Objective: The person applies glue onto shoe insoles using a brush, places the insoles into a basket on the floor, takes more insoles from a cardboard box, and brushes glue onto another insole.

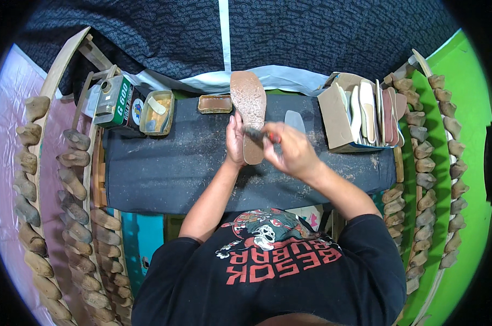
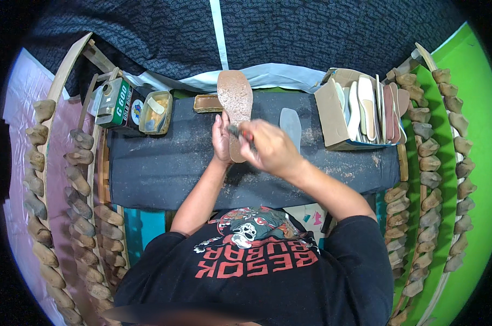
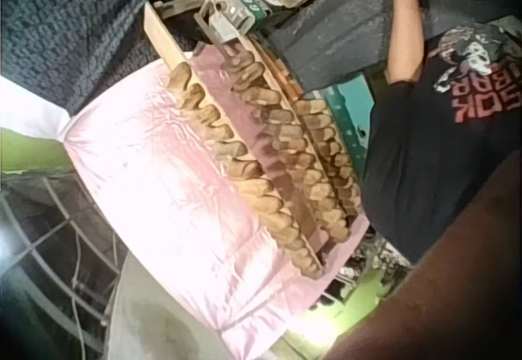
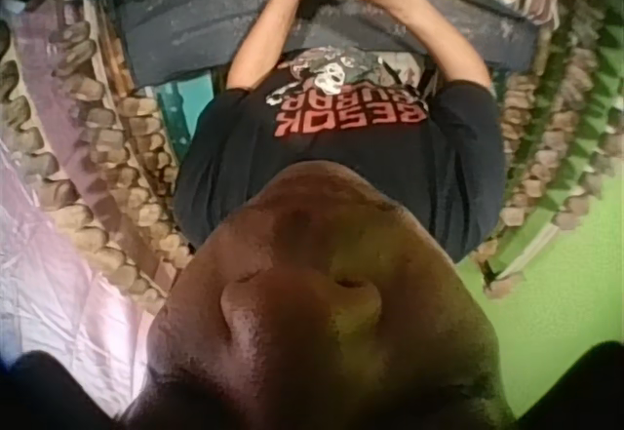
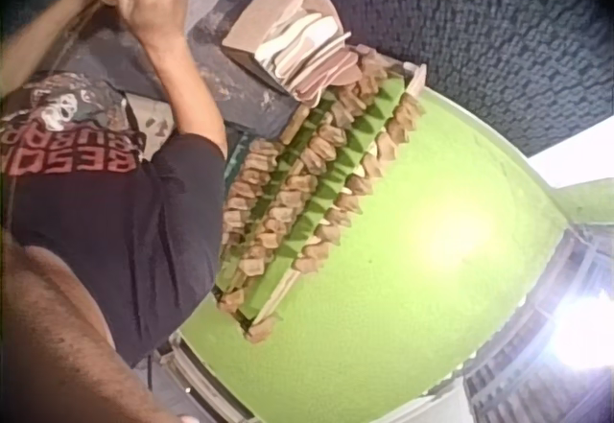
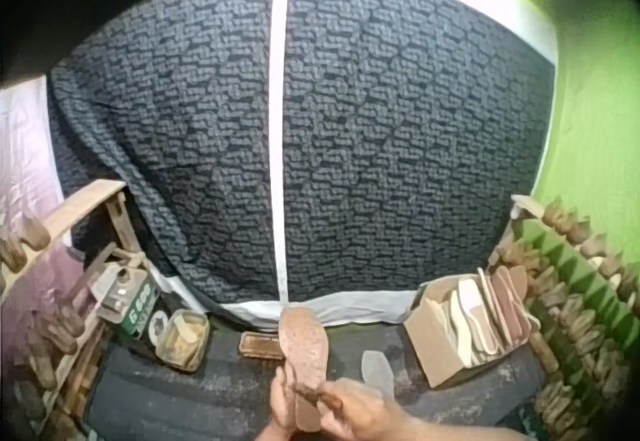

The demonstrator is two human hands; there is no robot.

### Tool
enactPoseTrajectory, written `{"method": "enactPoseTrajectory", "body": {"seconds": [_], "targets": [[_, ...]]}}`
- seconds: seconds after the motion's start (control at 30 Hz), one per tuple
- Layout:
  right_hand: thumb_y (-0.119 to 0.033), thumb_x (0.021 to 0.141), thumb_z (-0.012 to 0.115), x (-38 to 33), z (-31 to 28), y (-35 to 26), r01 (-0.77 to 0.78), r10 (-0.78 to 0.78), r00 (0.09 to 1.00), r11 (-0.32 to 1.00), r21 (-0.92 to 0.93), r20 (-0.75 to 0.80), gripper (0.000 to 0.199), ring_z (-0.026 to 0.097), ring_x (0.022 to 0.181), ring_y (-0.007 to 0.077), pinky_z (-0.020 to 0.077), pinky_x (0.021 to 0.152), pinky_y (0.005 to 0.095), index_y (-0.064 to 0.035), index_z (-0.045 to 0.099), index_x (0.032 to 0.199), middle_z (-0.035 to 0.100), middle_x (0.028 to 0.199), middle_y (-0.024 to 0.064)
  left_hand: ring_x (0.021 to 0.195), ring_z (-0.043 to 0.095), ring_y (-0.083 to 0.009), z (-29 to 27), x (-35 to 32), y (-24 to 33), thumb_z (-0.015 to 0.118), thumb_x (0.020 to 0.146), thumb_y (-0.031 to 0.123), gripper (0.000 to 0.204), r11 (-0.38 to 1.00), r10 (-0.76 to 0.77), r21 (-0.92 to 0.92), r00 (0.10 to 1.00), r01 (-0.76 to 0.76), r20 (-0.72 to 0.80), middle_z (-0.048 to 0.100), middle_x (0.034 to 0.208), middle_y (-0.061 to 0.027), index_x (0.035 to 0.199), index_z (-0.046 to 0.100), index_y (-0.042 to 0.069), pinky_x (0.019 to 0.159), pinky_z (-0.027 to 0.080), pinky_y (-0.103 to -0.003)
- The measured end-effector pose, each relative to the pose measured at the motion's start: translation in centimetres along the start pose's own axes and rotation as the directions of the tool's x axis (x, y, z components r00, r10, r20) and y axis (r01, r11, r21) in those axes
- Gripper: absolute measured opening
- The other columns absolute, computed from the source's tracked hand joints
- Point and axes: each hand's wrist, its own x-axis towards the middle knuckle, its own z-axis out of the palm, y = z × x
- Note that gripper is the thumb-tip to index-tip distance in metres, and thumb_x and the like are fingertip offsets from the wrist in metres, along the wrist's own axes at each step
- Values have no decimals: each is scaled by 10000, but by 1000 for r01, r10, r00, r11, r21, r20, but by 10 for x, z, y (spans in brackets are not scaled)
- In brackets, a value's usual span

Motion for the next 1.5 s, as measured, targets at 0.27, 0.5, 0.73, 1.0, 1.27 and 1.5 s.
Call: {"method": "enactPoseTrajectory", "body": {"seconds": [0.27,0.5,0.73,1.0,1.27,1.5], "targets": [[-51,877,670,-27,21,19,-297,311,950,931,214,-35,121,661,614,212,536,609,328,-5,634,984,642,720,123,965,687,-212,-62,-31,-13,396,1040,390,524,980,-199,-4,979,199,-47,635,1245,-78,1512,379,165,786,601,-365],[-181,1060,538,-6,66,109,-539,722,689,451,711,64,215,682,717,160,566,656,284,24,578,1109,688,883,150,817,725,-299,-112,-68,-5,430,1016,332,476,943,-332,-35,942,331,-47,688,1106,-150,1470,418,190,673,625,-411],[-207,1062,534,14,141,165,-585,767,607,252,771,210,244,720,781,220,591,689,316,14,546,1164,711,987,198,814,731,-313,-144,-104,28,444,1013,330,485,946,-320,-90,940,310,-122,685,1130,-147,1479,429,197,673,626,-430],[-182,1059,537,20,207,195,-741,785,440,44,670,436,223,728,753,210,611,646,311,10,538,1171,726,1009,184,855,735,-319,-156,-138,62,454,1014,334,479,970,-224,-136,962,204,-154,686,1128,-153,1471,440,188,690,635,-452],[-333,1024,604,-13,187,177,-741,892,333,47,670,306,470,667,646,181,538,541,287,-50,405,1342,678,977,129,908,711,-317,-157,-124,73,446,1040,322,483,954,-279,-128,958,269,-64,647,1204,-163,1494,387,169,721,614,-454],[-543,1075,385,-88,135,101,-705,776,268,-246,665,571,589,661,737,184,554,653,309,-20,518,1312,647,999,89,970,716,-325,-126,-95,55,440,1075,270,575,877,-480,27,871,480,100,592,1327,-171,1598,217,181,755,635,-466]]}}
